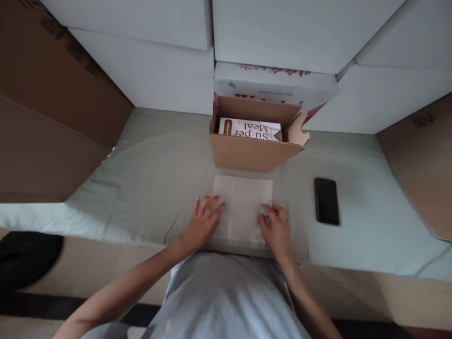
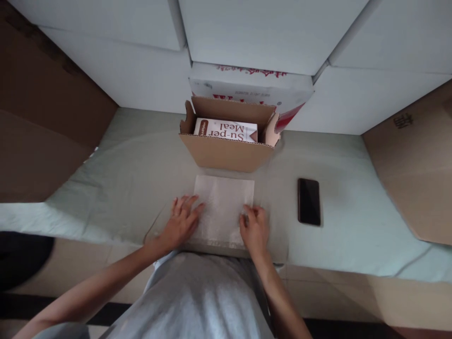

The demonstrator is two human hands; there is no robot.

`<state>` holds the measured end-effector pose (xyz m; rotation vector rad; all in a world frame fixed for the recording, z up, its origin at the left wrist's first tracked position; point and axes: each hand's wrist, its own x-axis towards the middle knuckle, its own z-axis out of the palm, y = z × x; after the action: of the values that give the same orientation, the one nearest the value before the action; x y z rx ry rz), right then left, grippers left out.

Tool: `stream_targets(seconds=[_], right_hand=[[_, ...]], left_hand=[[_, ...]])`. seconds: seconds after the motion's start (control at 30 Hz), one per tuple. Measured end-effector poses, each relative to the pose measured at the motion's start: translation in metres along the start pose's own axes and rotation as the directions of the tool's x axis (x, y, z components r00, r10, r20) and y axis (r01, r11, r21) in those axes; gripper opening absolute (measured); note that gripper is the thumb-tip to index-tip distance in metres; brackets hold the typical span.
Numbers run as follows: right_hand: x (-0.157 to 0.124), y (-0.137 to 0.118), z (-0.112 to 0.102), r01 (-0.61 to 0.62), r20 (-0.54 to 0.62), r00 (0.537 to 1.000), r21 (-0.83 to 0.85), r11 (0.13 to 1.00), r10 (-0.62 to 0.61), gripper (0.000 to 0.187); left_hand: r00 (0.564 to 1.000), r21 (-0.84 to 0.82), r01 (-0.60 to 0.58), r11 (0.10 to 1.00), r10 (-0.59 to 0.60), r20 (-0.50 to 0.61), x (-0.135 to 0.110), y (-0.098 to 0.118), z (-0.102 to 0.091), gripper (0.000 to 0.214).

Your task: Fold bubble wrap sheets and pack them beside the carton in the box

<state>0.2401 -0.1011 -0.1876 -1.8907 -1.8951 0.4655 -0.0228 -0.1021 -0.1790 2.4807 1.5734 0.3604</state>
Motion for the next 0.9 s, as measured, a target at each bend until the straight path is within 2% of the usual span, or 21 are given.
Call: stream_targets(seconds=[0.03,0.1,0.17,0.27,0.37,0.47,0.57,0.67,0.77,0.83,0.9], right_hand=[[0.001,-0.003,-0.002,0.020,-0.023,1.000,-0.049,0.999,-0.021,0.036],[0.002,-0.013,-0.001,0.098,-0.020,0.995,-0.095,0.991,-0.100,0.040],[0.003,-0.026,0.006,0.219,0.083,0.973,-0.072,0.973,-0.213,0.044],[0.002,-0.040,0.024,0.343,0.252,0.910,-0.018,0.939,-0.328,0.053],[-0.002,-0.038,0.034,0.347,0.305,0.899,-0.055,0.936,-0.315,0.062],[-0.007,-0.022,0.025,0.306,0.300,0.919,-0.131,0.943,-0.257,0.066],[-0.004,-0.013,0.010,0.245,0.267,0.945,-0.188,0.951,-0.191,0.062],[0.014,-0.022,0.008,0.282,0.264,0.937,-0.178,0.943,-0.230,0.054],[0.039,-0.035,0.019,0.345,0.273,0.915,-0.150,0.927,-0.296,0.054],[0.050,-0.036,0.026,0.353,0.276,0.912,-0.155,0.923,-0.303,0.057],[0.054,-0.028,0.029,0.331,0.251,0.926,-0.182,0.926,-0.282,0.062]], left_hand=[[0.996,0.009,-0.067,0.998,0.067,0.053,0.003,0.003,0.001,0.053],[0.960,-0.041,-0.219,0.975,0.223,0.168,0.013,0.007,0.002,0.061],[0.925,-0.101,-0.282,0.954,0.299,0.237,0.026,0.010,0.004,0.059],[0.935,-0.115,-0.237,0.965,0.259,0.241,0.042,0.012,0.013,0.049],[0.958,-0.097,-0.192,0.977,0.208,0.198,0.040,0.010,0.022,0.058],[0.976,-0.065,-0.129,0.990,0.138,0.170,0.026,0.003,0.025,0.073],[0.988,-0.049,-0.054,0.997,0.061,0.141,0.022,0.000,0.020,0.068],[0.987,-0.066,-0.109,0.992,0.116,0.115,0.042,0.003,0.016,0.055],[0.980,-0.075,-0.159,0.984,0.167,0.112,0.070,0.006,0.021,0.054],[0.982,-0.064,-0.137,0.989,0.144,0.124,0.079,0.002,0.026,0.060],[0.989,-0.047,-0.085,0.995,0.091,0.120,0.076,-0.006,0.029,0.068]])
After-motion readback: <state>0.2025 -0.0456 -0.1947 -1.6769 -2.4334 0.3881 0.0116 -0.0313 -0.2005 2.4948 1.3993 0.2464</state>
